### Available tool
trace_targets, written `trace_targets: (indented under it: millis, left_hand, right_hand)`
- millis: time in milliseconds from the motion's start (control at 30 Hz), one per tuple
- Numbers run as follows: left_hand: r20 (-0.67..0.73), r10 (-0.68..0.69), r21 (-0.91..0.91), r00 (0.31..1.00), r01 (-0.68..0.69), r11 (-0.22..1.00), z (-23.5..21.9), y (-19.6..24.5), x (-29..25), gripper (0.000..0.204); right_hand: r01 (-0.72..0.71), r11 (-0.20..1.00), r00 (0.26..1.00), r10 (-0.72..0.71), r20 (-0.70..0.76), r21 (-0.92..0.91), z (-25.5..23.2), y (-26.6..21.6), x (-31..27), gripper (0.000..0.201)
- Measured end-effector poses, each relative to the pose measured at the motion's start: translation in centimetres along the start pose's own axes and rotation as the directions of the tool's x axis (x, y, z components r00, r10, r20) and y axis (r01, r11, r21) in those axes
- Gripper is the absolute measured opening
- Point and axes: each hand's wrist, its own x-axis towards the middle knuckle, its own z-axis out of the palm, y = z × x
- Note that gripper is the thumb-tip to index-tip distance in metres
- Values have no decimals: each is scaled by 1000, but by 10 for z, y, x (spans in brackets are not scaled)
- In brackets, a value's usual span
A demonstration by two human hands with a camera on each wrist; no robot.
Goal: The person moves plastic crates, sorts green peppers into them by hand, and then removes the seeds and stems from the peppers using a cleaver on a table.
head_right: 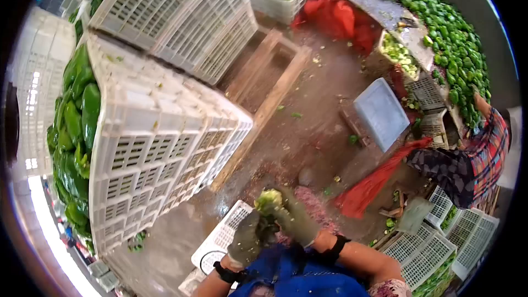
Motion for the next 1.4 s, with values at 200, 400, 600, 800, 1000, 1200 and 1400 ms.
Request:
trace_targets:
  millis: [200, 400, 600, 800, 1000, 1200, 1400]
  left_hand:
    - [-48, 103, 177, 994, -93, 980, 19, 3, 8, 44]
    - [-113, 316, 245, 942, -282, 928, 52, 2, 20, 26]
    - [359, 10, -227, 933, 77, 971, -26, -45, 58, 29]
    - [-129, 311, 95, 941, -301, 949, -22, 1, -9, 17]
    - [-206, 463, 212, 862, -422, 881, -27, 68, -80, 21]
    - [-132, 730, 342, 671, -660, 669, -79, 133, -211, 33]
    - [-271, 961, 802, 59, -538, 259, -103, 217, -303, 25]
  right_hand:
    - [59, 987, 996, -48, 75, -151, -7, 37, 2, 48]
    - [-120, 961, 981, 154, -120, 250, -9, 22, 16, 35]
    - [-29, 773, 969, 177, -171, 634, -110, 29, 62, 30]
    - [477, 564, 718, 193, -669, 674, -367, 4, 138, 38]
    - [5, 911, 944, 131, -302, 411, -226, 75, 113, 35]
    - [-66, 993, 995, 59, 77, 99, -55, 12, 106, 34]
    - [671, 665, 714, -699, 44, -330, 61, -185, 127, 42]
